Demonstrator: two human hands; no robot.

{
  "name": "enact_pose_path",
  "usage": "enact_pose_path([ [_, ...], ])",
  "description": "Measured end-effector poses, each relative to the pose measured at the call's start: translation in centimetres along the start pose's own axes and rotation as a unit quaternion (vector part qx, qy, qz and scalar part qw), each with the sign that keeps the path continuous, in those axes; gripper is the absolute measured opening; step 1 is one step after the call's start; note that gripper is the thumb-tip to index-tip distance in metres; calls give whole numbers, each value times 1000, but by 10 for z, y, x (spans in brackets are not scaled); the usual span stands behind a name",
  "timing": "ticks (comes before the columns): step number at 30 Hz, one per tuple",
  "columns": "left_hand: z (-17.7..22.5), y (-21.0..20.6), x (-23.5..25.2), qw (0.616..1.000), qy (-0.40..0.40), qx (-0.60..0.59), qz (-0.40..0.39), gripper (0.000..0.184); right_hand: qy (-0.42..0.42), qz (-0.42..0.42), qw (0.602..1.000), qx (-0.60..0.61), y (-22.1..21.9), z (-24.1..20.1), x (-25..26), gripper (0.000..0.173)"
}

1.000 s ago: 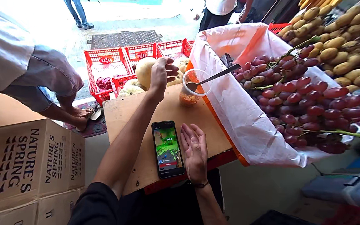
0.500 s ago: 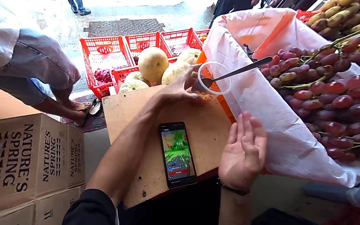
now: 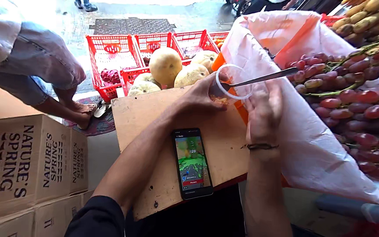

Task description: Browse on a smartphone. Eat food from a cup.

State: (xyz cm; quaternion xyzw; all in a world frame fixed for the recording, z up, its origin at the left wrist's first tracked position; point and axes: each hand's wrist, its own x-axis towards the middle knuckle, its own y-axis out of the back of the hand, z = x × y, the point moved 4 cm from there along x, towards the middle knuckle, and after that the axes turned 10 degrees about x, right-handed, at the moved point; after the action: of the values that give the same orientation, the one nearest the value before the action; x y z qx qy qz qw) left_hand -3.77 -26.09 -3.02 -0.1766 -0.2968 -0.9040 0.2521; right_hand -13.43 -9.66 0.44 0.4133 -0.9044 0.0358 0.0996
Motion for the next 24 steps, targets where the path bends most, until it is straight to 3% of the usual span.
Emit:
enact_pose_path([
  [2, -4, 2, 1, 1000, -4, -16, 2, 79, -9, 14, 998, 64, -8, -3, 15, 58],
  [5, -7, 8, 1, 999, -9, -19, 26, 75, 125, -11, 991, 51, -28, -17, 58, 34],
  [8, -9, 22, 1, 996, -13, -53, 75, 72, 250, -88, 964, -34, -46, -37, 88, 37],
  [11, -18, 38, -1, 985, -6, -104, 138, 81, 340, -174, 924, -19, -67, -49, 113, 35],
  [14, -29, 56, -7, 980, 37, -55, 190, 89, 367, -184, 911, 50, -81, -45, 127, 30],
  [18, -50, 68, -13, 971, 72, 13, 229, 93, 390, -158, 906, 42, -80, -24, 123, 28],
  [24, -44, 66, -10, 977, 29, -26, 208, 98, 421, -126, 893, 92, -71, -30, 107, 16],
])
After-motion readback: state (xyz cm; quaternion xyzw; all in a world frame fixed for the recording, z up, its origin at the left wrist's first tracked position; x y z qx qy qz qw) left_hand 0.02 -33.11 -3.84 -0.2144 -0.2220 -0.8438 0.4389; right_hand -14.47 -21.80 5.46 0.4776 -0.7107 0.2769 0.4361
